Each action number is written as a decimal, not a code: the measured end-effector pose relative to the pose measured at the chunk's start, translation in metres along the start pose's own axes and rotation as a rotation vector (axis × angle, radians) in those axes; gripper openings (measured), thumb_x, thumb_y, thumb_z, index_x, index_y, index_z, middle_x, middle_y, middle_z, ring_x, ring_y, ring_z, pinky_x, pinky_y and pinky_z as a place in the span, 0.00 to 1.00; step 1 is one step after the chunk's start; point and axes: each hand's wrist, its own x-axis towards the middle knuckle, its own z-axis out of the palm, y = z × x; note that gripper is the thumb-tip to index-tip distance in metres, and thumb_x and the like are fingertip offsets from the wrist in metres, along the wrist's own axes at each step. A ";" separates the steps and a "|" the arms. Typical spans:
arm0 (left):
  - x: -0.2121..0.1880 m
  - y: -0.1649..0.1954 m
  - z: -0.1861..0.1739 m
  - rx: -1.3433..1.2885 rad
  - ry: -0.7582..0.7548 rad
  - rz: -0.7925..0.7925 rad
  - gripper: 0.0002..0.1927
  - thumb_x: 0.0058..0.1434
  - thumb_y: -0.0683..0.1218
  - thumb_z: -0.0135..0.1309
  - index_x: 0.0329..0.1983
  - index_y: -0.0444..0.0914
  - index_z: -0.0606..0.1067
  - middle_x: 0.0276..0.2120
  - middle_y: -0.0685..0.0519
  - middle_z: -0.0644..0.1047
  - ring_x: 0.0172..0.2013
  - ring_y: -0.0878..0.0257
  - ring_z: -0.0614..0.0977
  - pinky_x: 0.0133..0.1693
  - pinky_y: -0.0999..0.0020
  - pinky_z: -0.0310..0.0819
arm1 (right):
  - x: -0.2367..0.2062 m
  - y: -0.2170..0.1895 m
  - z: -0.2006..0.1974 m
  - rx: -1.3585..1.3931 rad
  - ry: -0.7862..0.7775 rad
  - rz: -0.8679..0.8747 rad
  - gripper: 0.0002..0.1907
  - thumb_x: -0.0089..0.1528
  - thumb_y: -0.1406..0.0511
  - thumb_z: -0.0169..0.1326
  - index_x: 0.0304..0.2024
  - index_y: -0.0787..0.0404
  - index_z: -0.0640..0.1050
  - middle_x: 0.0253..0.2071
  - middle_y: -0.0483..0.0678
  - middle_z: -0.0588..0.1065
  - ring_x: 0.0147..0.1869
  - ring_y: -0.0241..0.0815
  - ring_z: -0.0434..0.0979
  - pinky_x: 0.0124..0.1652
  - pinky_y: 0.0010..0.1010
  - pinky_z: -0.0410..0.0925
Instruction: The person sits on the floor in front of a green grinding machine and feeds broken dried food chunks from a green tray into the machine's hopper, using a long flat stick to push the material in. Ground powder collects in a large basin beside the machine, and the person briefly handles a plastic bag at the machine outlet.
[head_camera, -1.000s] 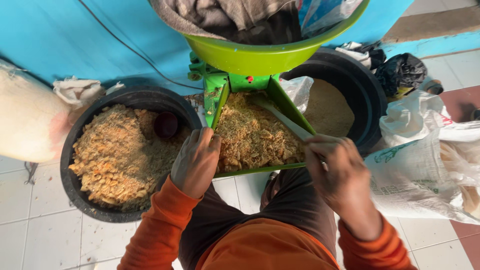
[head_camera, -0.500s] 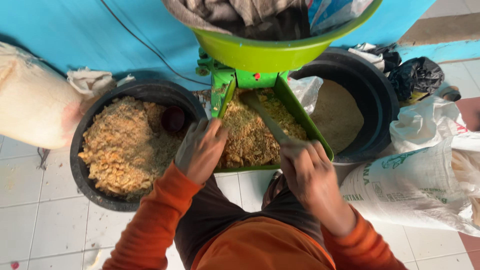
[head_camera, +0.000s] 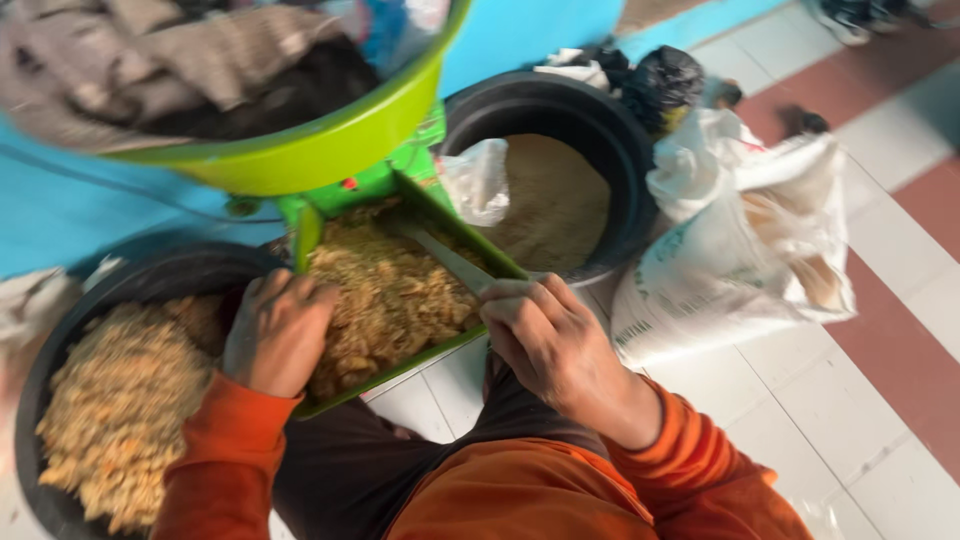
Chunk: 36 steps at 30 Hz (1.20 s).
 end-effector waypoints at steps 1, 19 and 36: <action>0.003 -0.003 0.004 -0.013 0.000 0.009 0.13 0.55 0.38 0.52 0.42 0.40 0.81 0.37 0.50 0.80 0.47 0.51 0.78 0.52 0.54 0.72 | -0.003 -0.003 -0.009 -0.014 -0.005 0.005 0.16 0.60 0.77 0.63 0.46 0.64 0.73 0.50 0.52 0.77 0.44 0.47 0.78 0.44 0.36 0.71; 0.022 0.011 0.012 -0.186 0.097 -0.078 0.10 0.57 0.41 0.56 0.43 0.40 0.80 0.45 0.51 0.81 0.53 0.52 0.78 0.57 0.50 0.69 | 0.012 0.009 -0.010 0.005 -0.006 0.024 0.15 0.57 0.76 0.62 0.42 0.63 0.72 0.47 0.51 0.77 0.46 0.47 0.78 0.45 0.36 0.71; 0.007 0.005 0.050 -0.213 0.105 -0.249 0.35 0.75 0.64 0.27 0.59 0.35 0.75 0.63 0.43 0.72 0.71 0.36 0.55 0.62 0.21 0.41 | 0.027 0.004 0.025 -0.066 0.014 0.060 0.13 0.59 0.77 0.63 0.42 0.64 0.73 0.46 0.52 0.79 0.45 0.48 0.80 0.45 0.35 0.73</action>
